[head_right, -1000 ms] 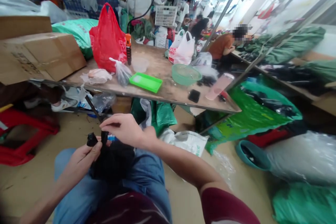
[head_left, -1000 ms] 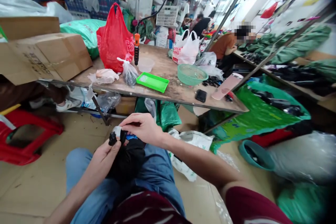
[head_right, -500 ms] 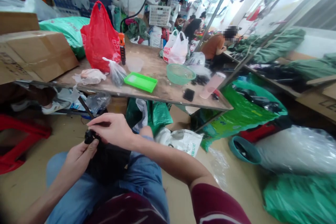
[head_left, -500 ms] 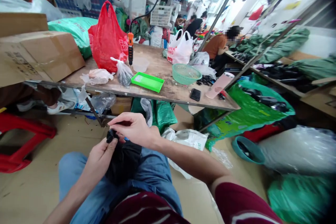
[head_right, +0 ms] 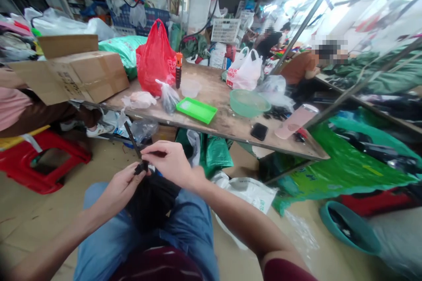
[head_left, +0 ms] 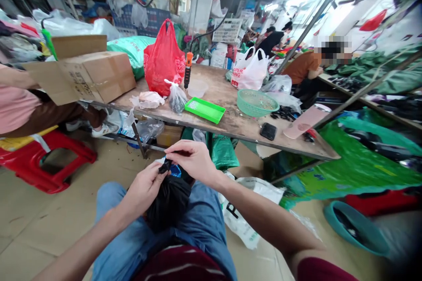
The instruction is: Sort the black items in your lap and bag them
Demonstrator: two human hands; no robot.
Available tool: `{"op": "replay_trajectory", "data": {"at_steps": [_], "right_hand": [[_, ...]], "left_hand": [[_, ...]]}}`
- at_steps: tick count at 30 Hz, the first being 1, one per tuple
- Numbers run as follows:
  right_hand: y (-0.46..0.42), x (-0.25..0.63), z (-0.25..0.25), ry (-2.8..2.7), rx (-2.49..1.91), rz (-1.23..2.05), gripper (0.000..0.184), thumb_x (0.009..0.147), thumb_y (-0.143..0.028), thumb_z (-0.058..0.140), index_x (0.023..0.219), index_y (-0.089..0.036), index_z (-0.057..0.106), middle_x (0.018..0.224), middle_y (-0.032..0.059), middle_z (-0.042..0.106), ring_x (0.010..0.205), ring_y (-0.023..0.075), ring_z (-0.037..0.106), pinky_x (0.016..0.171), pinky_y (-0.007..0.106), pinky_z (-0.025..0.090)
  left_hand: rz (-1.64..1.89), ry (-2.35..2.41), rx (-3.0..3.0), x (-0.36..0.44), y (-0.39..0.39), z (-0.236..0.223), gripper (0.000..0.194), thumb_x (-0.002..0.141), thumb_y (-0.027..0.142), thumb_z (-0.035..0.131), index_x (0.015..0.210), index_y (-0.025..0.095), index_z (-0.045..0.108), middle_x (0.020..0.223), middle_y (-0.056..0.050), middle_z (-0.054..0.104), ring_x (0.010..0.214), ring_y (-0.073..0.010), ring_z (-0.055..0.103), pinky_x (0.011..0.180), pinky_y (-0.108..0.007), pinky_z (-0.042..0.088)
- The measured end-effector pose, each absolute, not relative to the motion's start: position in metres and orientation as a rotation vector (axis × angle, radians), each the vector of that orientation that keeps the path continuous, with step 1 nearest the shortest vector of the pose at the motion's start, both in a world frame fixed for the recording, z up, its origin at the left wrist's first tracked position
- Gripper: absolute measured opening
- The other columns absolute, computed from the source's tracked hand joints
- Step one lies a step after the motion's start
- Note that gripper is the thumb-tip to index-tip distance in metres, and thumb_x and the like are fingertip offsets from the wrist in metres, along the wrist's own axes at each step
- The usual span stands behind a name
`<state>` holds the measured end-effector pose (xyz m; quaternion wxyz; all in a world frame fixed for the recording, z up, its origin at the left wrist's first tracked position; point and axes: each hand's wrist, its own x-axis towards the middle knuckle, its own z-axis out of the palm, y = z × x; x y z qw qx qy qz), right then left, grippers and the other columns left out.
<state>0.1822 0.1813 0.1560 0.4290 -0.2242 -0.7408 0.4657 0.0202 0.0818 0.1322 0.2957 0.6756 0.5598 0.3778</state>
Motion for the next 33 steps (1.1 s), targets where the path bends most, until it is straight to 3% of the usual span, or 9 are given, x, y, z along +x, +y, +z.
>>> {"op": "replay_trajectory", "data": {"at_steps": [8, 18, 24, 30, 33], "right_hand": [[0.184, 0.179, 0.151, -1.836, -0.623, 1.176, 0.02, 0.081, -0.031, 0.072, 0.089, -0.014, 0.076, 0.089, 0.0047, 0.068, 0.075, 0.0095, 0.064, 0.069, 0.016, 0.052], [0.187, 0.165, 0.12, -1.423, -0.858, 1.74, 0.042, 0.065, -0.037, 0.079, 0.092, -0.005, 0.072, 0.073, 0.0086, 0.066, 0.058, 0.0132, 0.061, 0.054, 0.02, 0.052], [0.17, 0.158, 0.092, -1.193, -1.005, 1.858, 0.049, 0.058, -0.041, 0.082, 0.092, -0.007, 0.071, 0.079, 0.0089, 0.067, 0.06, 0.013, 0.061, 0.058, 0.023, 0.053], [0.138, 0.156, 0.056, -1.317, -0.963, 1.971, 0.039, 0.068, -0.038, 0.073, 0.094, -0.009, 0.069, 0.075, 0.0072, 0.065, 0.064, 0.0161, 0.064, 0.061, 0.025, 0.054], [0.124, 0.16, 0.046, -1.577, -0.879, 1.936, 0.03, 0.079, -0.033, 0.061, 0.097, -0.01, 0.071, 0.085, 0.0069, 0.066, 0.069, 0.0145, 0.066, 0.064, 0.024, 0.054]], "left_hand": [[1.02, 1.626, 1.772, 0.017, 0.081, 0.119, 0.032, 0.102, 0.041, 0.042, 0.092, 0.02, 0.063, 0.092, -0.002, 0.061, 0.086, -0.0189, 0.057, 0.079, -0.03, 0.04], [0.978, 1.731, 1.519, 0.009, 0.069, 0.109, 0.041, 0.098, 0.053, 0.044, 0.086, 0.02, 0.066, 0.082, -0.001, 0.062, 0.081, -0.021, 0.058, 0.075, -0.034, 0.041], [0.919, 1.79, 1.615, -0.006, 0.056, 0.097, 0.041, 0.099, 0.049, 0.042, 0.086, 0.019, 0.067, 0.089, -0.004, 0.062, 0.085, -0.0206, 0.058, 0.077, -0.034, 0.04], [0.705, 1.807, 1.748, -0.025, 0.031, 0.08, 0.047, 0.101, 0.047, 0.036, 0.075, 0.017, 0.06, 0.083, -0.004, 0.054, 0.078, -0.0196, 0.053, 0.074, -0.036, 0.037], [0.691, 1.796, 1.755, -0.031, 0.022, 0.075, 0.046, 0.102, 0.047, 0.036, 0.076, 0.017, 0.059, 0.087, -0.005, 0.053, 0.082, -0.0199, 0.053, 0.077, -0.037, 0.036]]}}
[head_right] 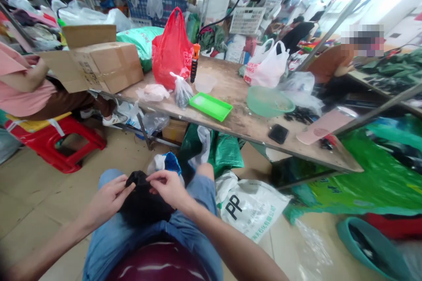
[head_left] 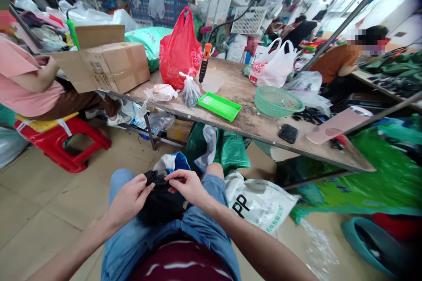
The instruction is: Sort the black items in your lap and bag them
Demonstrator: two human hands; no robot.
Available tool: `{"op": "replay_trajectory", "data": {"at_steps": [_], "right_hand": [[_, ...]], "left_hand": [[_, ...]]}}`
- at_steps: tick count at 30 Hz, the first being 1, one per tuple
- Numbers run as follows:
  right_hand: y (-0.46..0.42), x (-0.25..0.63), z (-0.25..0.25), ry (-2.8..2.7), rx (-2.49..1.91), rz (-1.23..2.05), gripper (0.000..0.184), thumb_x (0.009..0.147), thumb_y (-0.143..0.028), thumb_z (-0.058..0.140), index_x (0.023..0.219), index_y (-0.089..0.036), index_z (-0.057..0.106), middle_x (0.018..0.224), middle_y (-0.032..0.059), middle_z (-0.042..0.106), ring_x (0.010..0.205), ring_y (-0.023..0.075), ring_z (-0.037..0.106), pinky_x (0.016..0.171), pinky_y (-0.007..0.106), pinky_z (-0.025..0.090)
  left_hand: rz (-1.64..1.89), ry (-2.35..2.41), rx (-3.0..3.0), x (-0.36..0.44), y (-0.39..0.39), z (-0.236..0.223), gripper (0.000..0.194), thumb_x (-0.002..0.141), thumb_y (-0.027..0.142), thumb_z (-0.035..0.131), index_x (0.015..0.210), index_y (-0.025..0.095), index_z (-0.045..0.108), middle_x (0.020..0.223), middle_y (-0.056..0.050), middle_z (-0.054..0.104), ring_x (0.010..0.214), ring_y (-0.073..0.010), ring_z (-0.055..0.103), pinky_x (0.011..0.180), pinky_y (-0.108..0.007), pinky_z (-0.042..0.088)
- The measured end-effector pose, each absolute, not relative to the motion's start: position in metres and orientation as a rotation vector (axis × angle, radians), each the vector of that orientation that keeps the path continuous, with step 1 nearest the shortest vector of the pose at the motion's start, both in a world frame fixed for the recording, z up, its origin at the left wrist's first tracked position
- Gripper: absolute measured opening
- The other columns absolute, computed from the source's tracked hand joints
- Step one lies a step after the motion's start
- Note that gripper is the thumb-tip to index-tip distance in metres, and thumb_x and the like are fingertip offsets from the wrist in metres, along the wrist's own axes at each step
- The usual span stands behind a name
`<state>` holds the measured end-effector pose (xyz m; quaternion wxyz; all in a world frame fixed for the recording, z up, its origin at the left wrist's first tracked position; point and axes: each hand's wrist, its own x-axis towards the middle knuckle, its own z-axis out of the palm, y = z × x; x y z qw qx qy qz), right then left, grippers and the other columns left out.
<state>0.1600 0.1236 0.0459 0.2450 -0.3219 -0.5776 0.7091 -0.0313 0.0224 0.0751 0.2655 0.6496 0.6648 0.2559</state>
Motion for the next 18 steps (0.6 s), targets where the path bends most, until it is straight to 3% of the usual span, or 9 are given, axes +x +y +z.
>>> {"op": "replay_trajectory", "data": {"at_steps": [5, 8, 10, 12, 15, 18], "right_hand": [[0.113, 0.163, 0.043, -1.975, -0.817, 1.492, 0.019, 0.084, -0.03, 0.063, 0.095, -0.018, 0.074, 0.092, 0.0018, 0.064, 0.08, 0.0077, 0.059, 0.07, 0.018, 0.046], [0.112, 0.162, 0.043, -2.126, -0.787, 1.416, 0.025, 0.087, -0.038, 0.066, 0.103, -0.02, 0.073, 0.092, 0.0006, 0.063, 0.084, 0.0067, 0.056, 0.077, 0.018, 0.044], [0.113, 0.162, 0.041, -2.233, -0.718, 1.403, 0.022, 0.091, -0.037, 0.061, 0.095, -0.019, 0.074, 0.091, 0.0013, 0.062, 0.088, 0.0072, 0.055, 0.083, 0.019, 0.042], [0.115, 0.162, 0.04, -2.257, -0.748, 1.517, 0.028, 0.093, -0.038, 0.057, 0.087, -0.016, 0.072, 0.085, 0.0025, 0.06, 0.08, 0.0073, 0.054, 0.077, 0.02, 0.043], [0.12, 0.161, 0.041, -2.113, -0.946, 1.86, 0.037, 0.091, -0.047, 0.055, 0.093, -0.012, 0.069, 0.073, 0.0025, 0.058, 0.059, 0.0062, 0.047, 0.055, 0.02, 0.037], [0.124, 0.158, 0.045, -1.983, -0.979, 2.077, 0.043, 0.088, -0.052, 0.055, 0.093, -0.01, 0.066, 0.073, 0.0041, 0.06, 0.053, 0.0056, 0.043, 0.049, 0.019, 0.031]], "left_hand": [[0.72, 1.75, 1.805, -0.034, 0.021, 0.074, 0.042, 0.103, 0.042, 0.037, 0.077, 0.016, 0.058, 0.086, -0.004, 0.051, 0.08, -0.0183, 0.051, 0.076, -0.036, 0.037], [0.717, 1.707, 1.824, -0.032, 0.021, 0.073, 0.036, 0.104, 0.038, 0.038, 0.09, 0.016, 0.064, 0.093, -0.005, 0.054, 0.086, -0.0184, 0.052, 0.079, -0.035, 0.039], [0.724, 1.689, 1.854, -0.031, 0.021, 0.07, 0.035, 0.104, 0.036, 0.039, 0.093, 0.015, 0.064, 0.094, -0.006, 0.053, 0.087, -0.0188, 0.052, 0.079, -0.035, 0.04], [0.742, 1.677, 1.893, -0.031, 0.022, 0.067, 0.036, 0.104, 0.035, 0.039, 0.088, 0.013, 0.063, 0.092, -0.006, 0.052, 0.083, -0.0188, 0.052, 0.077, -0.035, 0.041], [0.778, 1.659, 1.933, -0.033, 0.025, 0.063, 0.036, 0.103, 0.032, 0.041, 0.081, 0.013, 0.062, 0.087, -0.005, 0.051, 0.078, -0.0174, 0.051, 0.073, -0.034, 0.04], [0.769, 1.651, 1.952, -0.038, 0.028, 0.06, 0.035, 0.103, 0.032, 0.043, 0.084, 0.013, 0.065, 0.088, -0.005, 0.053, 0.078, -0.0171, 0.053, 0.074, -0.033, 0.042]]}}
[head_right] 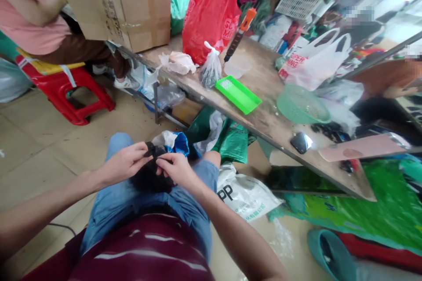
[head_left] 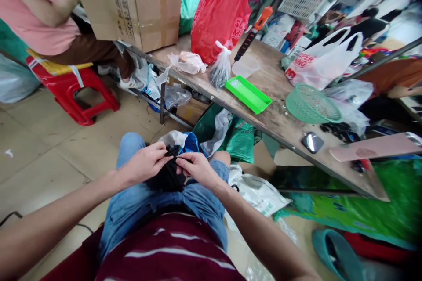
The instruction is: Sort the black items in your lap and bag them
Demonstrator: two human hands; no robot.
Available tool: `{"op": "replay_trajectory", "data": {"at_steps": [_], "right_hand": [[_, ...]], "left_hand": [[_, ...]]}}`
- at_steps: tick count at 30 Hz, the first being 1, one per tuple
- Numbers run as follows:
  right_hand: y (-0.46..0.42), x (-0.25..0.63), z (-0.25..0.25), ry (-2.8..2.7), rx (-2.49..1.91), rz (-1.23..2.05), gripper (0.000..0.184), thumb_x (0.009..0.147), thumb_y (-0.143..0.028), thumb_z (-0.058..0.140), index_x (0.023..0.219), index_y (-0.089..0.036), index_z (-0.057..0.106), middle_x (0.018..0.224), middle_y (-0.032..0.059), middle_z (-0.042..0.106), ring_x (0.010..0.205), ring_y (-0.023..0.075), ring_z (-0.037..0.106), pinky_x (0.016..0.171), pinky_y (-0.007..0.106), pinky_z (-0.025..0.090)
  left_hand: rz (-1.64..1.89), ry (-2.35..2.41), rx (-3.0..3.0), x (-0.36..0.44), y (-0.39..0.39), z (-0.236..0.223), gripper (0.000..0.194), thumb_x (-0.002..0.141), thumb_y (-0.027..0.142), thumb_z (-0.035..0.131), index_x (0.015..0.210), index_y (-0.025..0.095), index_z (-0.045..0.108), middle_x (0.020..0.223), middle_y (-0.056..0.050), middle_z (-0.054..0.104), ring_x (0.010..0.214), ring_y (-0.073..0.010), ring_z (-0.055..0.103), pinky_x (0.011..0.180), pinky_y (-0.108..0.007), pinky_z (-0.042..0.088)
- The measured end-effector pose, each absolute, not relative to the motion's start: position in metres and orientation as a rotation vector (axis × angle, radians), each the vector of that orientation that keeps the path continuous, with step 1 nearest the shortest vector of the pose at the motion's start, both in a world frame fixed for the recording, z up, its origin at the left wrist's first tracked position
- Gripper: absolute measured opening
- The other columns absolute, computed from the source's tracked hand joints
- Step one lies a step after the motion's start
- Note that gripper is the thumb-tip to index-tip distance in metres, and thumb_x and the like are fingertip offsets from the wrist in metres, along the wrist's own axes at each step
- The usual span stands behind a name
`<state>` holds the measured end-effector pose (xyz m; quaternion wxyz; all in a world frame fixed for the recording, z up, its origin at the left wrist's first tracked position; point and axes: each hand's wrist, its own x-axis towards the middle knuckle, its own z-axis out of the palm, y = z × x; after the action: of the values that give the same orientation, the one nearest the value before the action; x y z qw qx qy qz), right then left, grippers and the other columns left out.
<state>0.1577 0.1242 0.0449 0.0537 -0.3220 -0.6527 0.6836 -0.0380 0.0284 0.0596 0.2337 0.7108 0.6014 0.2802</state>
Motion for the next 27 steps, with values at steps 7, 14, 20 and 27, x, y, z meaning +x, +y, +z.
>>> {"op": "replay_trajectory", "data": {"at_steps": [7, 14, 20, 27], "right_hand": [[0.123, 0.149, 0.055, -1.597, -1.052, 2.362, 0.062, 0.075, -0.069, 0.065, 0.09, -0.01, 0.055, 0.068, -0.0019, 0.039, 0.057, 0.0031, 0.033, 0.05, 0.016, 0.026], [0.115, 0.15, 0.039, -1.68, -1.148, 2.384, 0.054, 0.076, -0.058, 0.07, 0.096, -0.007, 0.065, 0.08, 0.0067, 0.061, 0.064, 0.0078, 0.054, 0.058, 0.019, 0.041], [0.096, 0.136, 0.026, -1.545, -1.251, 2.185, 0.059, 0.069, -0.046, 0.078, 0.11, -0.007, 0.061, 0.093, 0.0132, 0.068, 0.075, 0.0139, 0.065, 0.063, 0.02, 0.046], [0.081, 0.122, 0.009, -1.803, -1.173, 1.608, 0.028, 0.08, -0.037, 0.07, 0.094, -0.014, 0.069, 0.093, 0.0041, 0.066, 0.082, 0.0119, 0.061, 0.08, 0.023, 0.049]], "left_hand": [[0.813, 1.617, 1.884, -0.047, 0.03, 0.054, 0.039, 0.102, 0.037, 0.042, 0.079, 0.016, 0.064, 0.085, -0.004, 0.056, 0.077, -0.017, 0.055, 0.071, -0.032, 0.042], [0.875, 1.661, 1.727, -0.05, 0.034, 0.049, 0.043, 0.1, 0.041, 0.045, 0.063, 0.018, 0.048, 0.071, 0.0, 0.05, 0.066, -0.0155, 0.048, 0.063, -0.032, 0.033], [0.942, 1.727, 1.446, -0.056, 0.034, 0.046, 0.037, 0.093, 0.043, 0.052, 0.067, 0.017, 0.059, 0.064, -0.001, 0.056, 0.062, -0.0167, 0.053, 0.056, -0.03, 0.036], [1.001, 1.664, 1.058, -0.051, 0.033, 0.043, 0.035, 0.088, 0.048, 0.058, 0.079, 0.016, 0.07, 0.053, 0.001, 0.06, 0.042, -0.0146, 0.056, 0.039, -0.023, 0.039]]}}
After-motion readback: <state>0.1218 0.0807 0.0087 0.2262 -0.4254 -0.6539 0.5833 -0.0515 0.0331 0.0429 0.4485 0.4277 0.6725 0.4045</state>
